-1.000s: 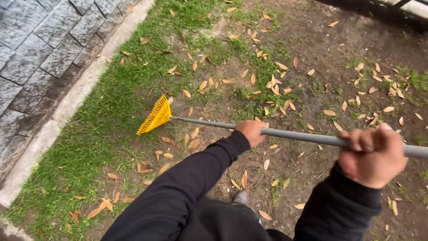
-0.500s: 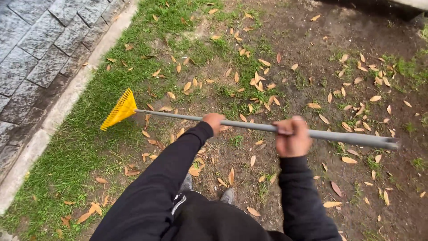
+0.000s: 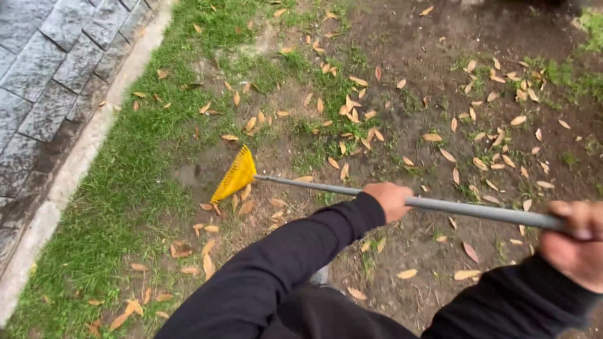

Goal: Raking leaves on the grass and pavement.

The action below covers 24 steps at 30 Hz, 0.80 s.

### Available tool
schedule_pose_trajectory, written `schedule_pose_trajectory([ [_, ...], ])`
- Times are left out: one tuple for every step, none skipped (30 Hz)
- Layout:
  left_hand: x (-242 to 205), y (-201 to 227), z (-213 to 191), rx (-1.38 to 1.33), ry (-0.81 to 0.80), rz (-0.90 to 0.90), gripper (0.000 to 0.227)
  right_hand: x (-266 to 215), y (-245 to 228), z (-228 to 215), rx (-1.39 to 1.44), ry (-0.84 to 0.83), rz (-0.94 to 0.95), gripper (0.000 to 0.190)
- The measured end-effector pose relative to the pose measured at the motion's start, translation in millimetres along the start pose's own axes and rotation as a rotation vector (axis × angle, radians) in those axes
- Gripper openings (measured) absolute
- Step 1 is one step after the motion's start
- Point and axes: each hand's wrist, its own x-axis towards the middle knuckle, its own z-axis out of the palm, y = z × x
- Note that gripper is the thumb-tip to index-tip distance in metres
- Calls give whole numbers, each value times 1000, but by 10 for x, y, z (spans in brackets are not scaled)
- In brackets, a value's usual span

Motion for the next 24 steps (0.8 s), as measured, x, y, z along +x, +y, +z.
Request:
schedule_pose_trajectory([
  [7,21,-1,-13,-7,-3,25,24,-65,-12,-10,9,6,48],
  [11,31,-11,-34,-18,21,26,51,-117,-16,-18,-12,5,44],
  [100,-32,-162,-35,-12,54,27,219,-64,8,-14,-56,-10,39],
  [155,-233,-238,-27,-2,61,27,363,155,519,-11,-68,-17,39],
  [190,-411,-259,-12,-3,59,24,372,427,1019,-146,-62,-12,46],
  [224,-605,-281,3,-4,57,22,266,751,1531,-281,-55,-8,53],
  [173,-781,-429,-4,-5,53,22,312,993,1714,-284,-53,-2,53],
  [119,-971,-584,35,5,23,23,361,1251,1902,-288,-16,-19,49],
  [118,-1143,-759,77,24,-7,23,467,1487,2084,-292,10,-38,45],
  [124,-1442,-825,74,33,-11,23,527,1816,2079,-294,2,-32,45],
  [151,-1766,-931,144,64,-40,26,640,2173,2094,-299,-10,-39,44],
  [179,-2096,-1039,214,94,-71,30,752,2537,2109,-305,-21,-45,42],
  [126,-2416,-1164,209,106,-79,30,780,2934,2182,-306,-33,-37,42],
  [79,-2739,-1284,223,109,-185,21,809,3333,2247,-327,-25,70,39],
  [23,-3061,-1381,234,101,-287,13,802,3726,2302,-349,-5,175,35],
  [22,-3394,-1358,227,100,-291,13,824,3966,2329,-354,-5,182,35],
  [16,-3708,-1310,210,141,-301,14,837,4188,2346,-386,-57,223,36],
  [6,-4011,-1251,192,182,-312,15,841,4397,2359,-417,-110,264,37],
  [83,-3919,-1304,188,181,-319,15,950,4310,2489,-418,-110,272,37],
  [157,-3820,-1355,161,212,-277,14,1056,4216,2620,-475,-72,220,33],
  [198,-3702,-1352,130,232,-232,16,1097,4100,2737,-537,-21,167,30],
  [272,-3452,-1244,122,220,-234,16,1097,3838,2823,-543,-9,174,30],
  [460,-3218,-1259,110,247,-173,13,1208,3588,2942,-556,42,122,30],
  [645,-2969,-1270,99,273,-112,20,1311,3322,3062,-567,94,69,30],
])
